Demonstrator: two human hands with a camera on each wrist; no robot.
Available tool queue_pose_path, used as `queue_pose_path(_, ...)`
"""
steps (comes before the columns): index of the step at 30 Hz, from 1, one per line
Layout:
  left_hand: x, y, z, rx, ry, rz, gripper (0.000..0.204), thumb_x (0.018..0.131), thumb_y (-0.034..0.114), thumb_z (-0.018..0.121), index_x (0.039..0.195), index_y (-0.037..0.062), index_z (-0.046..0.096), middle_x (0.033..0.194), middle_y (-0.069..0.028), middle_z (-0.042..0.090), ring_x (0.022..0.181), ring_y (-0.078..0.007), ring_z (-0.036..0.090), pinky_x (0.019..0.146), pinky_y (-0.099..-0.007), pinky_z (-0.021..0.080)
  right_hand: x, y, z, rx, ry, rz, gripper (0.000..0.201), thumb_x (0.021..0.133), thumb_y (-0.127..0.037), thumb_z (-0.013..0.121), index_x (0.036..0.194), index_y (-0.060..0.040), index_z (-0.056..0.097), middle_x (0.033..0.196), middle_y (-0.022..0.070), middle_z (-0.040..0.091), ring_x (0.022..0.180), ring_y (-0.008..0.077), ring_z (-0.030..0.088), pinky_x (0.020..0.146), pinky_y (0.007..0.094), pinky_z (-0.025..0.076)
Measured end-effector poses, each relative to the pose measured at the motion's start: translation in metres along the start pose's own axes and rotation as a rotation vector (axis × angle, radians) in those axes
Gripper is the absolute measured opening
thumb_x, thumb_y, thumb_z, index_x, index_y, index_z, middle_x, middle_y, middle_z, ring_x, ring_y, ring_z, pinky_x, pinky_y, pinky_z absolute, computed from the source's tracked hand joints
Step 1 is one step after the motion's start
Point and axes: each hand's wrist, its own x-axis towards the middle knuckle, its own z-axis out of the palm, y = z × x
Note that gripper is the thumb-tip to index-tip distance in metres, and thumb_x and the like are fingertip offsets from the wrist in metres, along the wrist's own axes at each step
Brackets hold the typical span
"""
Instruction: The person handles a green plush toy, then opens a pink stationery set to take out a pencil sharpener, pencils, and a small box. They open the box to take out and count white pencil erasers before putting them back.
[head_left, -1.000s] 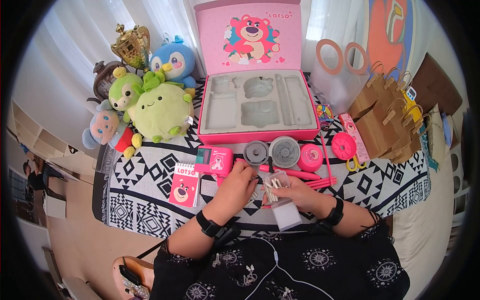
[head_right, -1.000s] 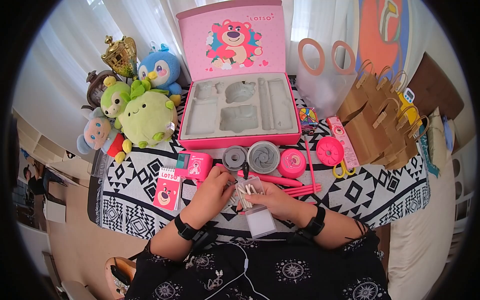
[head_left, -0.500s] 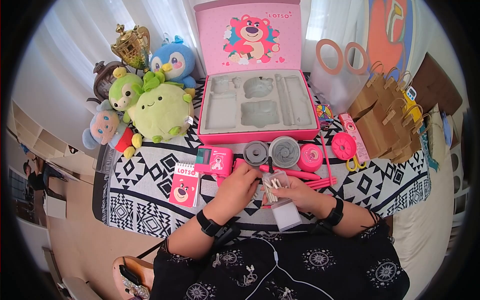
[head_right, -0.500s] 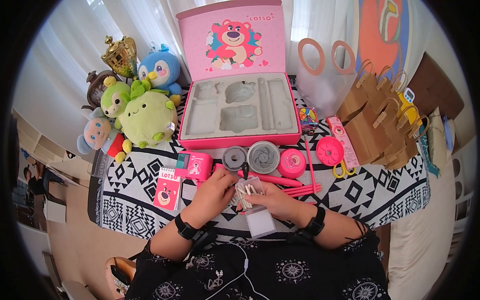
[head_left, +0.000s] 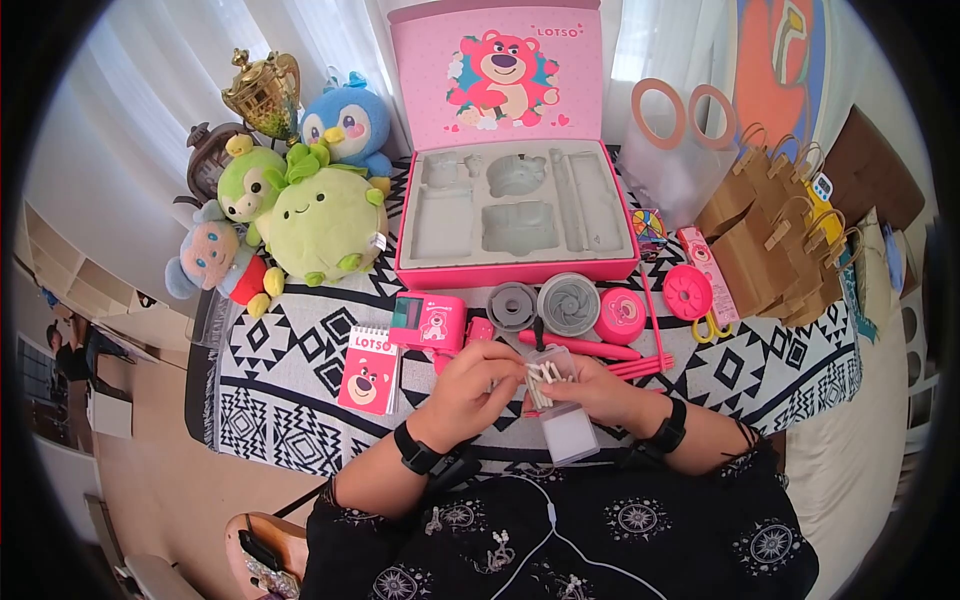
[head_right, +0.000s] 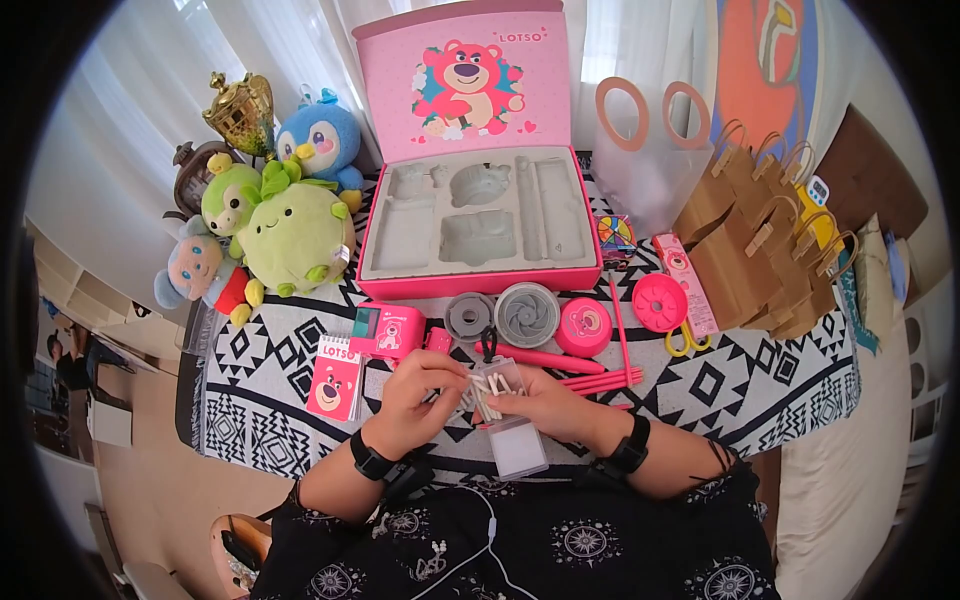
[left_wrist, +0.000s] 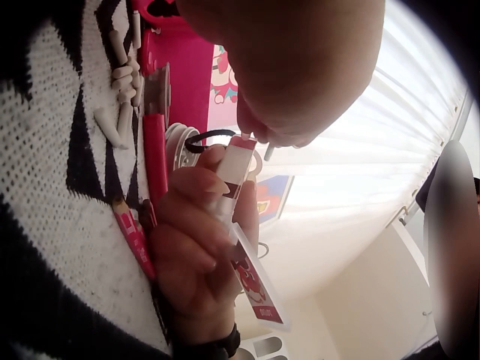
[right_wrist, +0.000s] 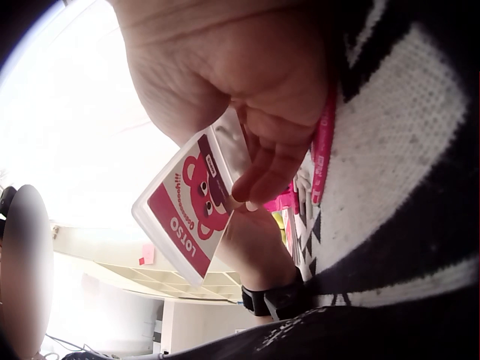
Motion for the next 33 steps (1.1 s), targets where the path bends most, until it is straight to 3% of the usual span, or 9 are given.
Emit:
queue_pose_path(12,0.0068,-0.0025,0.0007,0.115,-0.046,0.117,0.022,0.072,-0.003,0.072,0.091,0.0059,0.065,0.090,-0.0067,0.063,0.081,-0.0259,0.063,0.068,-0.0349,0.050,0.0021,0.0048,-0.0017,0.008,-0.015,-0.021,0.024,0.100,-0.015,0.053,0.121,-0.0025,0.056,0.103,0.0069,0.068,0.097,0.0142,0.066,0.087,0.0295,0.051)
queue_pose_path(22,0.0073,-0.0001,0.0021,0.093,-0.051,0.078,0.025,0.069,-0.003,0.076,0.089,0.0070,0.065,0.088,-0.0062,0.064,0.081,-0.0254,0.062,0.070,-0.0346,0.049,0.0011,0.0021,0.0004,0.018,0.005,-0.025,0.024,0.100,-0.015,0.054,0.120,-0.0029,0.056,0.104,0.0068,0.068,0.097,0.0136,0.066,0.086,0.0286,0.052)
queue_pose_path(33,0.0028,-0.0024,0.0023,0.099,-0.024,0.020,0.021,0.076,-0.006,0.068,0.094,0.0047,0.064,0.089,-0.0094,0.062,0.078,-0.0267,0.061,0.066,-0.0342,0.048,0.0008,0.0020,-0.0007,0.013,0.010,-0.007,0.024,0.100,-0.015,0.054,0.121,-0.0032,0.056,0.104,0.0077,0.068,0.098,0.0146,0.066,0.086,0.0293,0.052)
